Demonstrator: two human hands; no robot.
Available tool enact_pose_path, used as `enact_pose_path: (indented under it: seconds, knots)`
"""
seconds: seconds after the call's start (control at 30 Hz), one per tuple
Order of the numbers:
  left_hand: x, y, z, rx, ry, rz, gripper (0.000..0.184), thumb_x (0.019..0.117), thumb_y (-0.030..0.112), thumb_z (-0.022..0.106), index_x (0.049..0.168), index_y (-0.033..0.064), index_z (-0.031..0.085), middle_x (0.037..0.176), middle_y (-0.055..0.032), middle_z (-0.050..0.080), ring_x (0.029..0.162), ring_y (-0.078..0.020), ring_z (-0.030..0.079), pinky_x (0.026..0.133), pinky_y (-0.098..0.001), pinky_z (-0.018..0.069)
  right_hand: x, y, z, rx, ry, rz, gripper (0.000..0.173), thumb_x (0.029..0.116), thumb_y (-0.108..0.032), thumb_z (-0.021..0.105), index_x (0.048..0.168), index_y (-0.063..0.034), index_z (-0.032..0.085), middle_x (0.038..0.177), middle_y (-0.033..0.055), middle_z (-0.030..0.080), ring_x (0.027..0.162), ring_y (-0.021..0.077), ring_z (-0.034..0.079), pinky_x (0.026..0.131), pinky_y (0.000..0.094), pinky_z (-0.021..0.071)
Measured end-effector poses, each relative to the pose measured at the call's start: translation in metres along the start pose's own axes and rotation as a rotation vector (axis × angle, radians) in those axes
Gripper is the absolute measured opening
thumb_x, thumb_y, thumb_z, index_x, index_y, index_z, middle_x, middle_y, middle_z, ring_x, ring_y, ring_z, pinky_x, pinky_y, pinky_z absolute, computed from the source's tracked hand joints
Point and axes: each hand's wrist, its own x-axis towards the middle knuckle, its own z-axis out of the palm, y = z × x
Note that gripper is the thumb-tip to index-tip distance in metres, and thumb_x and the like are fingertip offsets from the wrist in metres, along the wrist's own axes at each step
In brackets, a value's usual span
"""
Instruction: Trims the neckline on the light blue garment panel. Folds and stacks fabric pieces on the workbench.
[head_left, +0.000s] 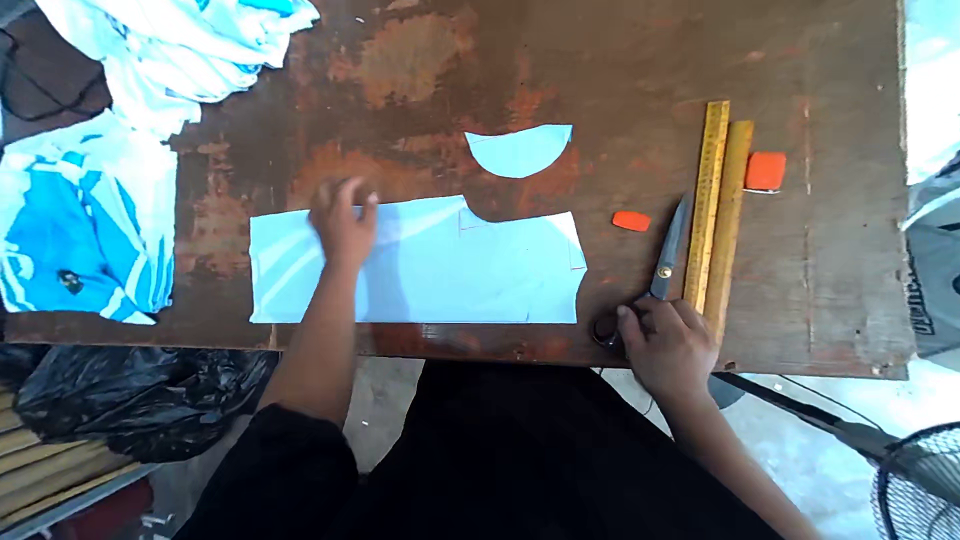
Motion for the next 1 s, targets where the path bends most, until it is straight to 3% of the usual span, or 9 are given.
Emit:
enact_pose_path:
  seconds: [0.17, 0.27, 0.43, 0.5, 0.6, 0.7, 0.77, 0.9, 1.0]
  knots:
    - [-0.085, -0.163, -0.062, 0.079, 0.018, -0.638, 0.056, 0.1028, 0.041, 0.056, 0.137, -0.0035, 0.057, 0.139, -0.0378, 0.052, 0.132, -0.0568, 0.048, 0.106, -0.0749, 0.0357, 0.06, -0.047, 0.01, -0.087, -0.299, 0.118, 0.049, 0.1026, -0.038, 0.058, 0.125, 0.0044, 0.065, 0.121, 0.0313, 0.064, 0.119, 0.0508, 0.06, 0.096, 0.0679, 0.0464]
    - [-0.11, -0.204, -0.074, -0.051, -0.045, -0.68, 0.057, 0.1049, 0.043, 0.056, 0.132, -0.0076, 0.059, 0.127, -0.0358, 0.061, 0.124, -0.053, 0.056, 0.104, -0.0715, 0.04, 0.087, -0.085, 0.03, 0.007, -0.431, 0.214, 0.043, 0.0987, -0.023, 0.067, 0.134, 0.0014, 0.061, 0.116, 0.0296, 0.066, 0.107, 0.0516, 0.063, 0.087, 0.0727, 0.0474]
    - [-0.107, -0.203, -0.079, -0.189, -0.169, -0.611, 0.045, 0.1012, 0.033, 0.065, 0.121, -0.0075, 0.064, 0.11, -0.0344, 0.066, 0.106, -0.0512, 0.064, 0.093, -0.0728, 0.0459, 0.075, -0.182, 0.058, 0.817, -0.275, 0.407, 0.041, 0.0919, -0.001, 0.069, 0.132, -0.005, 0.061, 0.093, 0.0059, 0.07, 0.071, 0.013, 0.066, 0.066, 0.0348, 0.059]
    - [-0.1, -0.195, -0.084, -0.275, -0.16, -0.558, 0.038, 0.1019, 0.028, 0.064, 0.12, -0.0062, 0.064, 0.108, -0.0318, 0.067, 0.102, -0.0472, 0.065, 0.091, -0.0702, 0.0485, 0.062, -0.234, 0.065, 1.047, -0.237, 0.335, 0.049, 0.0937, 0.0, 0.066, 0.14, -0.0031, 0.052, 0.107, 0.007, 0.07, 0.085, 0.014, 0.071, 0.077, 0.0353, 0.0629]
    - [-0.087, -0.158, -0.096, -0.338, -0.153, -0.359, 0.033, 0.1018, 0.02, 0.061, 0.124, -0.0047, 0.062, 0.109, -0.0277, 0.068, 0.101, -0.0415, 0.068, 0.09, -0.0641, 0.0526, 0.052, -0.268, 0.085, 0.587, -0.173, 0.104, 0.058, 0.0968, -0.02, 0.07, 0.147, -0.0012, 0.047, 0.137, 0.0155, 0.061, 0.119, 0.0223, 0.065, 0.1, 0.0412, 0.0558]
    - [-0.086, -0.118, -0.092, -0.33, -0.301, -0.002, 0.032, 0.099, 0.022, 0.065, 0.122, -0.0003, 0.066, 0.102, -0.0222, 0.071, 0.093, -0.0368, 0.071, 0.083, -0.0597, 0.056, 0.048, -0.269, 0.098, 0.104, -0.254, 0.259, 0.069, 0.093, -0.032, 0.074, 0.15, -0.0047, 0.047, 0.146, 0.0297, 0.048, 0.128, 0.0494, 0.052, 0.101, 0.07, 0.0441]
    - [-0.086, -0.105, -0.083, -0.343, -0.463, 0.204, 0.042, 0.0989, 0.038, 0.067, 0.126, 0.0053, 0.067, 0.097, -0.0152, 0.072, 0.088, -0.0306, 0.071, 0.08, -0.0552, 0.0581, 0.045, -0.265, 0.105, 0.055, -0.34, 0.427, 0.071, 0.091, -0.024, 0.077, 0.151, -0.005, 0.045, 0.137, 0.0322, 0.054, 0.121, 0.0543, 0.055, 0.095, 0.0765, 0.043]
    - [-0.092, -0.121, -0.079, -0.43, -0.542, 0.165, 0.042, 0.1035, 0.041, 0.06, 0.126, 0.0061, 0.066, 0.088, -0.0111, 0.069, 0.079, -0.0271, 0.068, 0.075, -0.0524, 0.0571, 0.044, -0.28, 0.108, 0.464, -0.236, 0.552, 0.048, 0.0933, -0.002, 0.065, 0.14, -0.0046, 0.057, 0.104, 0.0174, 0.07, 0.083, 0.0263, 0.068, 0.077, 0.0514, 0.0565]
    - [-0.093, -0.156, -0.075, -0.478, -0.505, -0.028, 0.038, 0.106, 0.037, 0.056, 0.121, 0.0043, 0.068, 0.096, -0.0141, 0.071, 0.087, -0.0295, 0.069, 0.082, -0.0561, 0.0564, 0.043, -0.33, 0.111, 0.63, -0.151, 0.311, 0.044, 0.0932, -0.003, 0.061, 0.137, -0.0029, 0.058, 0.1, 0.0108, 0.072, 0.078, 0.0148, 0.069, 0.072, 0.0387, 0.0606]
